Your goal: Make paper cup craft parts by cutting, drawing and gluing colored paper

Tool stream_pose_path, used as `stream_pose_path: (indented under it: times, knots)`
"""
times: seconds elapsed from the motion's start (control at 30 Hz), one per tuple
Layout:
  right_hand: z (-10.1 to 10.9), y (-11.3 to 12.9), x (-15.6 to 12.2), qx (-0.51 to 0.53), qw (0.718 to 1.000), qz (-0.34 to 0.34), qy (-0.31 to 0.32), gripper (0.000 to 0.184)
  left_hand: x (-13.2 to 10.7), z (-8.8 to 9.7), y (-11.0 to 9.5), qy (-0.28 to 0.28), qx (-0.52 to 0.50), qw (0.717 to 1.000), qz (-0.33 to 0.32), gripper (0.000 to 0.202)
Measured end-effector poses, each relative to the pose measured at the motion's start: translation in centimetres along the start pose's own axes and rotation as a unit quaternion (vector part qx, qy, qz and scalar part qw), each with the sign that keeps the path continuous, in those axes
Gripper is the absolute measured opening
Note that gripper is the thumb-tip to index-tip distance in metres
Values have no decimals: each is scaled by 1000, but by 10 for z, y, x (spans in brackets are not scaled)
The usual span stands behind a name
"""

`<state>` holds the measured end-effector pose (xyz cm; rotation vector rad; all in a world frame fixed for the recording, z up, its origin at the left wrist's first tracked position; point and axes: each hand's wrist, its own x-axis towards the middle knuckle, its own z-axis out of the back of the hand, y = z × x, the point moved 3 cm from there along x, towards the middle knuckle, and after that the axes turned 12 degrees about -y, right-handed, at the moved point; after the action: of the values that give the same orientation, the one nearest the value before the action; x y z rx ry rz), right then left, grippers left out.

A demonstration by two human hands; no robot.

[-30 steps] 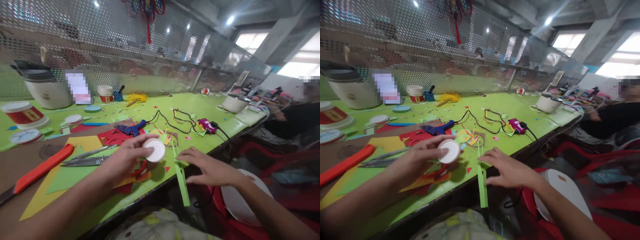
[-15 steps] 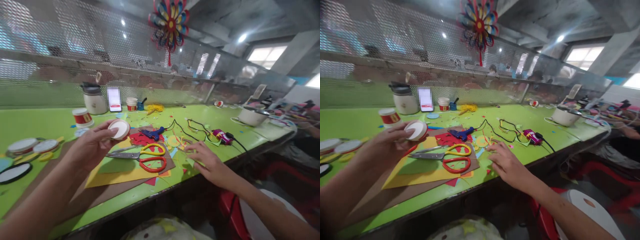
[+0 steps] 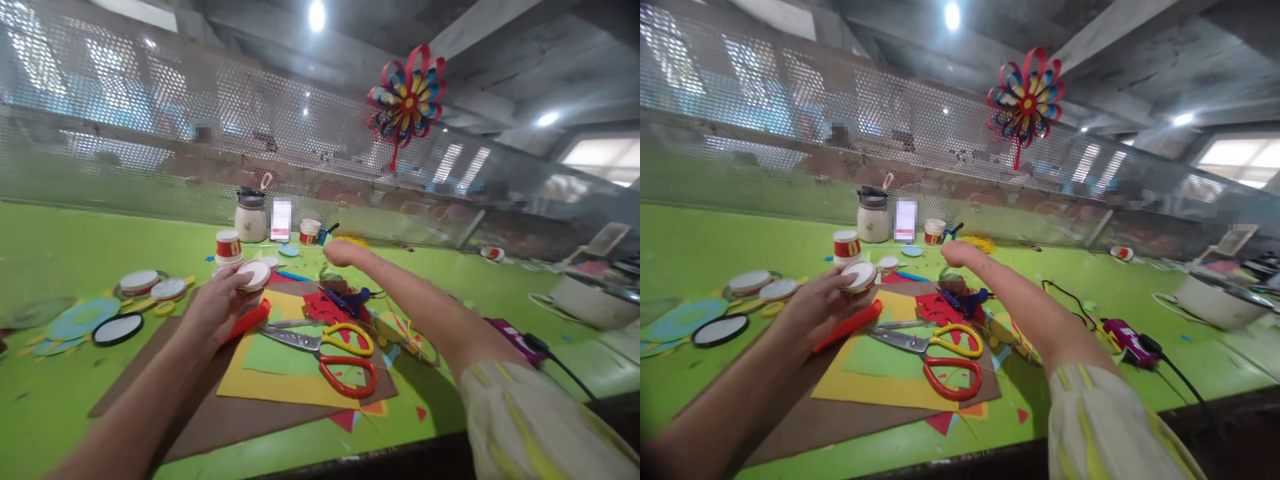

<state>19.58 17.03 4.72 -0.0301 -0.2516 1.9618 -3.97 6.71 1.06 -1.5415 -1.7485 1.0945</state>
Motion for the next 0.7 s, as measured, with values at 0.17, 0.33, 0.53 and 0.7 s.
stream_pose_path:
  times: [0.17, 0.33, 0.53, 0.7]
  knots:
    - [-22, 26, 24, 59, 996, 58, 23, 31, 1, 6, -14, -39, 0, 999, -37, 26]
    - [0, 60, 18, 187, 974, 125, 16, 23, 1, 16, -44, -65, -68, 990, -102, 16]
    - [22, 96, 18, 372, 890, 219, 144, 8, 0, 30, -68, -88, -124, 976, -158, 17]
    - [3, 102, 49, 429, 858, 208, 189, 9, 6, 37, -64, -108, -129, 974, -149, 19]
